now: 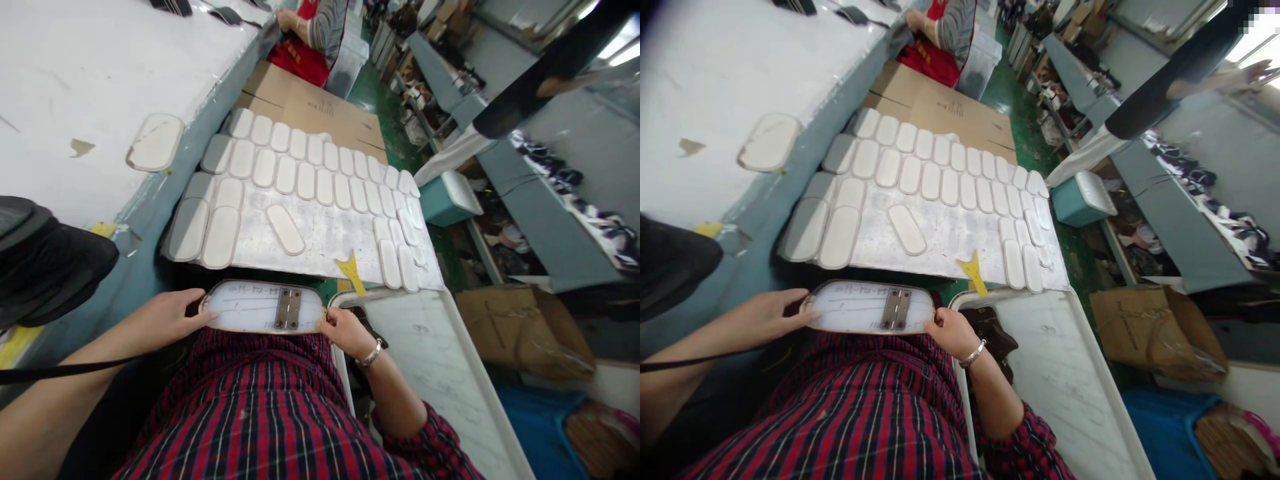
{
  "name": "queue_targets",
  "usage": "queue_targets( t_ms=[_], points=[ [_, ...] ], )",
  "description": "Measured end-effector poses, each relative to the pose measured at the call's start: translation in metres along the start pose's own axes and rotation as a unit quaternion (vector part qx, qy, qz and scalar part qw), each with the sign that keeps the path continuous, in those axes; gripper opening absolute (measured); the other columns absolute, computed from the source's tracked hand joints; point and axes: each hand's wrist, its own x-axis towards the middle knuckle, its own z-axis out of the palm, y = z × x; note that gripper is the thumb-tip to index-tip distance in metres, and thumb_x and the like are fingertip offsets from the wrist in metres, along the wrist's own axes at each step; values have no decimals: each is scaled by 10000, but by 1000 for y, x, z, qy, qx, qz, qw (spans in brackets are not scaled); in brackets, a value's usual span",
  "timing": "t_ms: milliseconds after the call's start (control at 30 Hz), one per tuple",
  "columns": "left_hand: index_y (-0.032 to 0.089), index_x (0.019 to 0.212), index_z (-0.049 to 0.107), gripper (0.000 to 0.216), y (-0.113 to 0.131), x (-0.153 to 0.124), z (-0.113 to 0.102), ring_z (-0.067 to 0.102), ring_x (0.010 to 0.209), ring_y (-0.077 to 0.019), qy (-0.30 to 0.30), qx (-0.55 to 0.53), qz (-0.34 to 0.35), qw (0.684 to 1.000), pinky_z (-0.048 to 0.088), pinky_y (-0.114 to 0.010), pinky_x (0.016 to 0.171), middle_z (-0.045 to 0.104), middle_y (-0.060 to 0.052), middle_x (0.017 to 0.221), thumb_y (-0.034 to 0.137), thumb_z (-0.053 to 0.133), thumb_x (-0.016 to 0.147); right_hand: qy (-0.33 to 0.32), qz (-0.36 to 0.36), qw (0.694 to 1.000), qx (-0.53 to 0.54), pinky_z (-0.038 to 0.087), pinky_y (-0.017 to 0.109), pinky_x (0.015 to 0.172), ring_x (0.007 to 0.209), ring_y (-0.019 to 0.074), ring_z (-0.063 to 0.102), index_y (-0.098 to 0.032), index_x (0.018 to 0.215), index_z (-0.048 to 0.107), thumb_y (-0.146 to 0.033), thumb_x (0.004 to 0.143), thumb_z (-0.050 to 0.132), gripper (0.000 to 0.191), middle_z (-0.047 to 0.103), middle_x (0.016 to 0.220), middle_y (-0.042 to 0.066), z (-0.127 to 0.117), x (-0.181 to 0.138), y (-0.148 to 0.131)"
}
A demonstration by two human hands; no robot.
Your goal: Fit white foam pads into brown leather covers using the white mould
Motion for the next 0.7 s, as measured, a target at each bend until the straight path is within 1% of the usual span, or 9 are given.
queue_targets(
  t_ms=[67,167,267,333,433,567,700],
  points=[
    [177,716,464,403,2,-1,0,513,621,-181,6,13,-8,1000,303,-251,590,545,-8,658,571,389,762,7,-7,1000,-10,262,193,489,514,80,415,-158,639,493,-406,798,497,294,489,560,-27,-1,-1,0],
    [185,696,457,391,5,0,1,524,627,-193,11,18,-18,1000,300,-260,589,545,-17,652,555,357,774,47,-15,997,-57,242,201,492,506,78,399,-165,615,468,-481,798,492,366,468,544,-32,-3,-2,-3],
    [192,697,456,386,4,1,3,542,673,-207,19,15,-21,999,313,-268,608,554,-29,678,535,309,796,82,-5,990,-117,236,218,514,517,86,421,-164,578,468,-437,825,473,369,493,544,-17,-3,-4,-9],
    [197,702,451,382,3,1,7,551,708,-213,23,13,-22,999,324,-275,633,557,-35,699,506,261,823,85,10,987,-136,248,226,533,532,95,465,-162,564,482,-390,861,427,378,530,554,2,-2,-6,-13],
    [203,706,439,371,-1,0,13,556,743,-220,33,16,-21,999,328,-286,663,559,-38,716,468,221,846,87,28,984,-154,273,228,565,571,111,529,-163,603,525,-322,901,359,376,590,598,28,0,-7,-18],
    [206,697,443,375,-4,-1,18,555,730,-215,45,17,-18,999,323,-285,655,555,-32,703,460,218,856,102,40,976,-188,283,243,582,615,133,569,-166,663,562,-294,916,318,374,632,654,49,3,-7,-20],
    [206,666,438,376,-2,-2,17,544,686,-196,58,15,-17,998,312,-269,624,539,-19,664,464,240,855,109,44,968,-222,280,260,586,665,159,588,-166,684,582,-294,913,314,374,652,697,64,4,-3,-19]
  ],
)
